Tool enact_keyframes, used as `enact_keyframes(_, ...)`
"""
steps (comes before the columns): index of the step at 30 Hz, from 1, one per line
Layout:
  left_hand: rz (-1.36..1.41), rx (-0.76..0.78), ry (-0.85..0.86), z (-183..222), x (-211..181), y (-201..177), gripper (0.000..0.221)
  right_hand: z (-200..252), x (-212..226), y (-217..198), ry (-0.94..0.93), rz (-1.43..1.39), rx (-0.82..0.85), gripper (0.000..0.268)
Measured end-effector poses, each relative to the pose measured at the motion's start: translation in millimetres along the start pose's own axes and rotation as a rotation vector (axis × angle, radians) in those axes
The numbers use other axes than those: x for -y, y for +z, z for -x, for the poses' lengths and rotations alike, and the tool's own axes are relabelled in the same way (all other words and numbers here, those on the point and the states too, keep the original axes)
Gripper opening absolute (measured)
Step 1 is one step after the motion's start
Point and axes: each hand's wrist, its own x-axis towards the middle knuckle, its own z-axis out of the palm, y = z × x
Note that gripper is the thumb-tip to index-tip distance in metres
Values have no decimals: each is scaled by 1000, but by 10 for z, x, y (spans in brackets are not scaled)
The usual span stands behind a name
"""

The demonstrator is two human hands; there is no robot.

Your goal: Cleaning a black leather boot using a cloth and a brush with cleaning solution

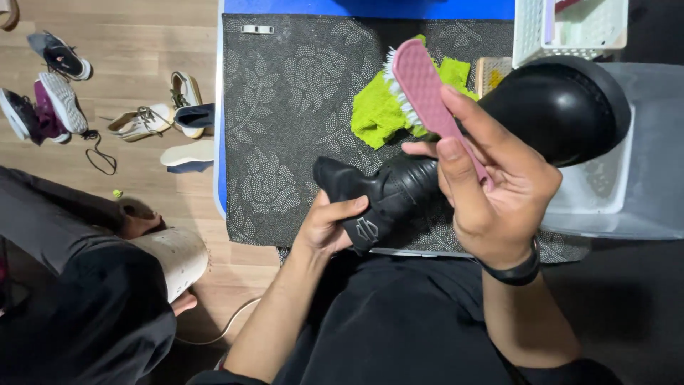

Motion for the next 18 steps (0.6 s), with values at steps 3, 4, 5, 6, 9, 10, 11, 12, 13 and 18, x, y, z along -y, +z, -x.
enact_keyframes(3,-20,6,-4,14,-35,-9,32,-19,8,22,4,-22,2,35)
enact_keyframes(4,-20,7,-2,55,-61,88,32,-17,-2,7,3,-23,4,35)
enact_keyframes(5,-72,-52,29,93,-87,183,35,-19,-15,-6,-4,-25,-6,35)
enact_keyframes(6,-125,-110,60,131,-112,275,38,-21,-31,-20,-11,-27,-16,34)
enact_keyframes(9,-239,-282,237,221,-188,651,44,-45,-110,-54,-56,-19,-8,33)
enact_keyframes(10,-234,-284,233,226,-222,738,44,-41,-118,-41,-51,-15,-7,33)
enact_keyframes(11,-223,-395,255,226,-266,821,27,-46,-132,-19,-73,13,-7,33)
enact_keyframes(12,-210,-507,276,228,-312,909,16,-52,-142,3,-95,41,-6,32)
enact_keyframes(13,-211,-505,281,272,-347,930,16,-53,-100,19,-100,39,-4,32)
enact_keyframes(18,-1388,-686,301,570,-585,1136,21,-5,-28,44,-85,118,-50,33)
